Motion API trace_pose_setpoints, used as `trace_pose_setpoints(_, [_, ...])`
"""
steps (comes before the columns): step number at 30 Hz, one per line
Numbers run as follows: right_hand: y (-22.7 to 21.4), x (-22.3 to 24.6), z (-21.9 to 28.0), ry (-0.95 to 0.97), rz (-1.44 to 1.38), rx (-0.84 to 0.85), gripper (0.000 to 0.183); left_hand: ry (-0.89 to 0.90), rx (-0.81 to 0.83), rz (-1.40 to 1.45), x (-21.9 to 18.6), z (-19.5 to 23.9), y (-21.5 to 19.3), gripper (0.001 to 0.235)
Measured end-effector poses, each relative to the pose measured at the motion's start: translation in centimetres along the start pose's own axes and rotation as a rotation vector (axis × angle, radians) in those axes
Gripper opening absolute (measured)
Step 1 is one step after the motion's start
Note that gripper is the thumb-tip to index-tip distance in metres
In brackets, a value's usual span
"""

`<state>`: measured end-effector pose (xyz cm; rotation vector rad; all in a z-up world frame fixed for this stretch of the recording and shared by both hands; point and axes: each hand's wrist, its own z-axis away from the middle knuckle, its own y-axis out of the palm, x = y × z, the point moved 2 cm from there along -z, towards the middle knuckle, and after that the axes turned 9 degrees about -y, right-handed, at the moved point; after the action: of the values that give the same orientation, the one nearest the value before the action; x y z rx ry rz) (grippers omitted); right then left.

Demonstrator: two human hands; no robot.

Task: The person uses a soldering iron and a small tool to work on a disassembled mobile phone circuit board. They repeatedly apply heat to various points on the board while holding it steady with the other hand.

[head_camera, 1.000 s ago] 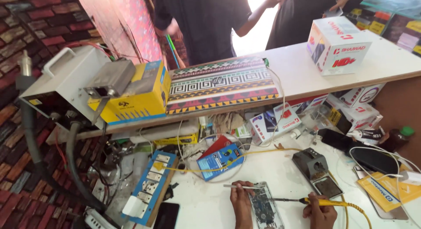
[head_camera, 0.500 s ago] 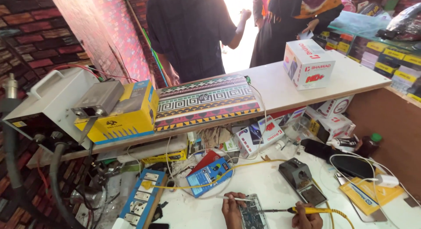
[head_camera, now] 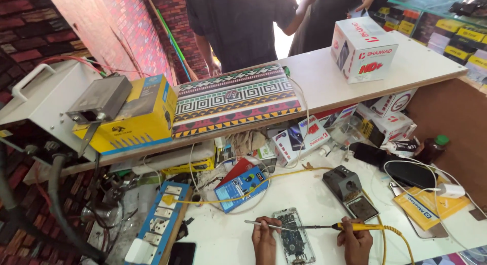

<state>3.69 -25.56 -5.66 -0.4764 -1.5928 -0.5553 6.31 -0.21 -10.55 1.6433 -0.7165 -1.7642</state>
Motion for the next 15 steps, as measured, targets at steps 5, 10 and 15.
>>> trace_pose_setpoints(5, [-0.1, 0.9, 0.3, 0.031, 0.024, 0.0, 0.027, -0.038, -0.038, -0.022, 1.6, 0.2, 1.1, 0.026])
trace_pose_setpoints(10, [0.0, 0.4, 0.5, 0.03, -0.054, 0.01, 0.026, -0.053, -0.135, 0.298, -0.1, 1.0, -0.5, 0.012])
trace_pose_setpoints(15, [0.3, 0.7, 0.1, 0.06, -0.038, -0.005, 0.029, 0.037, 0.107, 0.554, -2.8, 1.0, -0.1, 0.013])
